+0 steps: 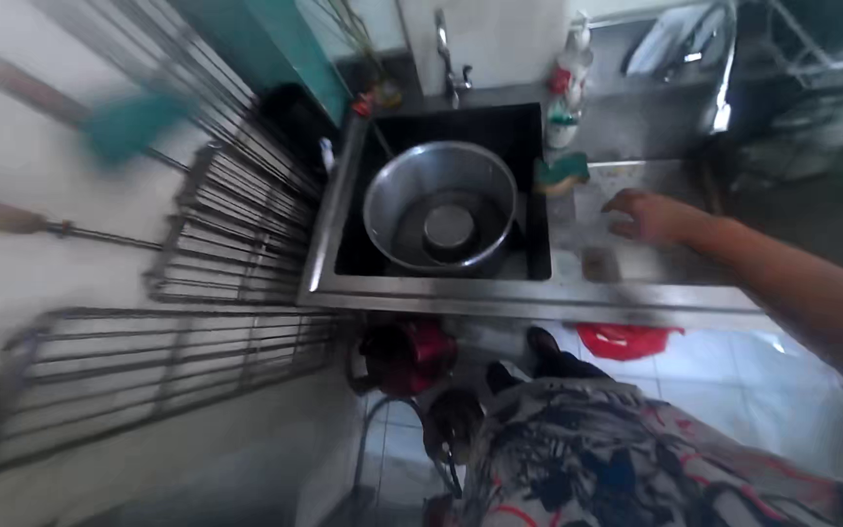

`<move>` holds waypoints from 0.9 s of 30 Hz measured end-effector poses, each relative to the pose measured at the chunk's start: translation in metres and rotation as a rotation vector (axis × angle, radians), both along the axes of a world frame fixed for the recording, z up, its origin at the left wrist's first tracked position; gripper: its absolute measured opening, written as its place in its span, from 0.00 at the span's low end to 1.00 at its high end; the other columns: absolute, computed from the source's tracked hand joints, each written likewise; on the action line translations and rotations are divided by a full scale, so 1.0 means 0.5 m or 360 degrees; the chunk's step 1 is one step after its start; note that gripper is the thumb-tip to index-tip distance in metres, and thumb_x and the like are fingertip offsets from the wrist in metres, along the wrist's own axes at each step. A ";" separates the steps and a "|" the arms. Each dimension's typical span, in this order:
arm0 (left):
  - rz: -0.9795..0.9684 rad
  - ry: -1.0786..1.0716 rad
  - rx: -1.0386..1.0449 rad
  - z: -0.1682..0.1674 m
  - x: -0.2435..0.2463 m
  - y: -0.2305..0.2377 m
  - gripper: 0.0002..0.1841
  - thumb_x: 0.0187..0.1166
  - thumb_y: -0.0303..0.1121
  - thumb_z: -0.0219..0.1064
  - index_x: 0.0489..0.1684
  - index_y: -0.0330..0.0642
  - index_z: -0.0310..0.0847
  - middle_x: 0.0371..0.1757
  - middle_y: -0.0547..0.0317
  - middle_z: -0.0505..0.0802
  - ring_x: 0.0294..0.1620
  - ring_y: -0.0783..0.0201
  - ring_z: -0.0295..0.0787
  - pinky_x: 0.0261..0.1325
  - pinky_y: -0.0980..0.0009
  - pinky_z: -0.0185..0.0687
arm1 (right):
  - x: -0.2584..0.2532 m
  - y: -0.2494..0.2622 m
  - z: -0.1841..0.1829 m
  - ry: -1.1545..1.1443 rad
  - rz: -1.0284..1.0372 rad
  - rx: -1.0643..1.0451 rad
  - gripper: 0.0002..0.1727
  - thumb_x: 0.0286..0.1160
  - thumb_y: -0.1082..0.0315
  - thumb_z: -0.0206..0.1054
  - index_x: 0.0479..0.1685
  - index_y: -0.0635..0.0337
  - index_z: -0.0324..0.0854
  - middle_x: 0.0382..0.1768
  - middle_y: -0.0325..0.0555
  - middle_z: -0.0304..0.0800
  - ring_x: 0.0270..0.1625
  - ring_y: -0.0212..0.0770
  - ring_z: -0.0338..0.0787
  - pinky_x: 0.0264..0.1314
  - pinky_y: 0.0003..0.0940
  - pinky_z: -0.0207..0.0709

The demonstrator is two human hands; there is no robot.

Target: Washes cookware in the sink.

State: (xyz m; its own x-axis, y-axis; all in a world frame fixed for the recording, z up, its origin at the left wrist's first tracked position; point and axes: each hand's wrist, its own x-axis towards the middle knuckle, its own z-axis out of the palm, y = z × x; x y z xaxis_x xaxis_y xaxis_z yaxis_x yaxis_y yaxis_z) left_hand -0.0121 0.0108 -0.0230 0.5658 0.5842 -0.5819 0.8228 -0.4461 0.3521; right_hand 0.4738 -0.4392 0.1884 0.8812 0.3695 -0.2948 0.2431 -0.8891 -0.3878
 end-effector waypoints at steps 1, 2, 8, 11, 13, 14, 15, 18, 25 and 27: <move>0.0017 0.0197 -0.0309 0.011 0.038 0.033 0.17 0.91 0.35 0.58 0.52 0.25 0.84 0.42 0.38 0.91 0.40 0.53 0.87 0.48 0.58 0.86 | -0.013 -0.037 -0.039 -0.0112 -0.0026 -0.0010 0.21 0.77 0.64 0.74 0.66 0.64 0.86 0.68 0.66 0.85 0.71 0.68 0.83 0.73 0.68 0.76; -0.0020 0.0473 -0.0599 0.010 0.090 0.071 0.18 0.93 0.36 0.55 0.61 0.25 0.79 0.49 0.39 0.87 0.45 0.54 0.83 0.54 0.58 0.82 | -0.033 -0.058 -0.045 -0.0068 -0.0083 -0.0025 0.21 0.78 0.66 0.74 0.67 0.65 0.85 0.69 0.68 0.83 0.73 0.70 0.81 0.74 0.70 0.74; -0.0102 0.0605 -0.0935 0.012 0.384 0.094 0.24 0.94 0.45 0.52 0.68 0.31 0.78 0.55 0.37 0.90 0.52 0.48 0.88 0.57 0.48 0.83 | -0.122 -0.116 -0.002 0.0076 -0.0423 0.0006 0.22 0.75 0.74 0.75 0.68 0.69 0.83 0.71 0.74 0.79 0.72 0.75 0.81 0.74 0.73 0.72; -0.0290 0.0596 -0.0975 0.021 0.488 0.071 0.24 0.93 0.50 0.51 0.61 0.36 0.82 0.46 0.49 0.89 0.42 0.57 0.86 0.49 0.55 0.84 | -0.140 -0.124 0.018 0.0141 -0.0543 0.0013 0.21 0.80 0.72 0.72 0.69 0.70 0.81 0.69 0.74 0.81 0.70 0.73 0.82 0.74 0.72 0.72; -0.0297 0.0524 -0.0979 0.020 0.521 0.051 0.25 0.93 0.49 0.53 0.65 0.36 0.82 0.51 0.47 0.91 0.47 0.57 0.87 0.53 0.56 0.84 | -0.138 -0.122 0.027 0.0203 -0.0600 0.0070 0.20 0.82 0.72 0.69 0.70 0.71 0.80 0.67 0.73 0.82 0.69 0.72 0.84 0.74 0.70 0.72; -0.0259 0.0467 -0.0975 0.017 0.527 0.039 0.24 0.93 0.48 0.53 0.69 0.35 0.80 0.56 0.44 0.90 0.52 0.55 0.87 0.57 0.55 0.83 | -0.134 -0.118 0.031 0.0241 -0.0620 0.0100 0.20 0.84 0.72 0.68 0.72 0.71 0.78 0.67 0.72 0.83 0.69 0.70 0.84 0.75 0.68 0.72; -0.0206 0.0381 -0.0957 0.007 0.524 0.027 0.23 0.93 0.45 0.54 0.72 0.34 0.78 0.60 0.41 0.89 0.56 0.52 0.87 0.60 0.54 0.82 | -0.128 -0.115 0.033 0.0270 -0.0622 0.0136 0.21 0.85 0.73 0.66 0.73 0.71 0.77 0.66 0.72 0.84 0.68 0.69 0.85 0.75 0.67 0.73; -0.0229 0.0203 -0.0788 -0.037 0.473 0.000 0.22 0.92 0.37 0.57 0.73 0.27 0.75 0.65 0.32 0.87 0.63 0.44 0.86 0.69 0.50 0.80 | -0.102 -0.116 0.020 0.0297 -0.0557 0.0269 0.20 0.84 0.74 0.66 0.72 0.71 0.77 0.64 0.71 0.86 0.66 0.66 0.88 0.73 0.64 0.76; 0.0179 0.0598 -0.0668 -0.011 0.343 -0.047 0.23 0.92 0.43 0.57 0.71 0.32 0.78 0.58 0.37 0.91 0.54 0.48 0.90 0.59 0.50 0.85 | 0.001 -0.062 0.011 0.0318 -0.0323 0.0803 0.16 0.86 0.70 0.65 0.67 0.68 0.80 0.55 0.61 0.91 0.55 0.52 0.92 0.65 0.53 0.84; 0.0313 0.0454 -0.0772 0.084 0.374 -0.049 0.20 0.93 0.39 0.55 0.68 0.31 0.78 0.52 0.40 0.92 0.46 0.53 0.90 0.51 0.55 0.86 | 0.036 -0.017 0.015 0.0377 -0.0246 0.0946 0.17 0.86 0.70 0.64 0.68 0.67 0.80 0.54 0.60 0.91 0.52 0.48 0.93 0.62 0.48 0.85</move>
State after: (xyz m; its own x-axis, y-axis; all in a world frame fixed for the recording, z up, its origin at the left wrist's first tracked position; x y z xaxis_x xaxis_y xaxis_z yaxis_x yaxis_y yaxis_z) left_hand 0.1750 -0.0139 0.0192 0.2557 0.2914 -0.9218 0.9658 -0.1190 0.2303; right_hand 0.4919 -0.4479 0.1959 0.8736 0.4037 -0.2718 -0.0221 -0.5249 -0.8509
